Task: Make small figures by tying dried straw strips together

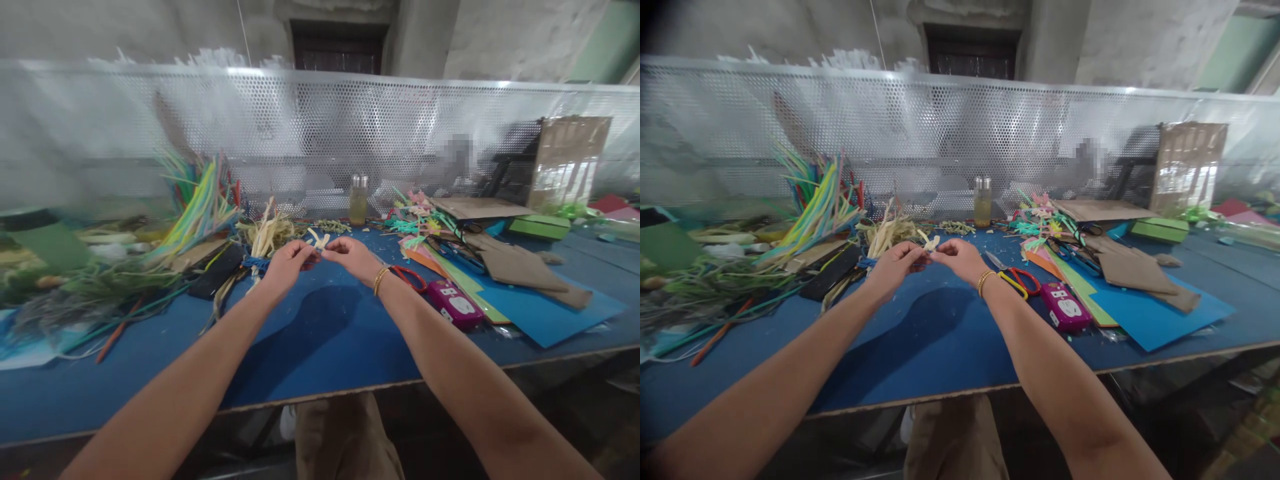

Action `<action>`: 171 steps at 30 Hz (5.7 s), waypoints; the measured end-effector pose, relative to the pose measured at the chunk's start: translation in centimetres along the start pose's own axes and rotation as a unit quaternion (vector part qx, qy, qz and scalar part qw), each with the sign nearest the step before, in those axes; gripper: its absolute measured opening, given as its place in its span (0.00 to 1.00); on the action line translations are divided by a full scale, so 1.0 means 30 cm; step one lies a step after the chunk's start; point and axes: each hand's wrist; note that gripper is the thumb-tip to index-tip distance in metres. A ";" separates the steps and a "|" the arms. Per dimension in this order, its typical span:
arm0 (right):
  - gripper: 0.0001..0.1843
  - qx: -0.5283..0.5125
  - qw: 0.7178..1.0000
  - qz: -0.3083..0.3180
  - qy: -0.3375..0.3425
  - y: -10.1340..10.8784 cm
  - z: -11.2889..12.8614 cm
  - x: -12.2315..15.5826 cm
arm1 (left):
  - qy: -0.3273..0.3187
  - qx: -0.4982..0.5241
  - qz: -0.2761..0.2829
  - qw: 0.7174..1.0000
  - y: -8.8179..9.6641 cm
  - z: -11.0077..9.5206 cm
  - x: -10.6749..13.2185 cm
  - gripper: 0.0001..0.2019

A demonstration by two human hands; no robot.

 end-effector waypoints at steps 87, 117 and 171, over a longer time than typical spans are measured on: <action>0.08 0.101 0.992 -0.042 0.062 -0.026 -0.010 -0.002 | 0.135 0.092 0.069 0.984 -0.034 -0.018 0.023 0.12; 0.09 -0.062 0.997 -0.053 0.005 -0.019 -0.026 -0.015 | 0.108 0.147 0.049 0.982 -0.032 0.035 0.016 0.17; 0.17 -0.125 0.983 -0.132 -0.023 -0.049 -0.051 -0.020 | 0.099 0.211 -0.031 0.972 -0.051 0.036 0.017 0.20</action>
Point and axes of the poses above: each hand's wrist, its own x-axis away from the middle knuckle, its own y-axis out of the back of the hand, z = x × y, and after that the axes turned 6 degrees about -y, right-handed
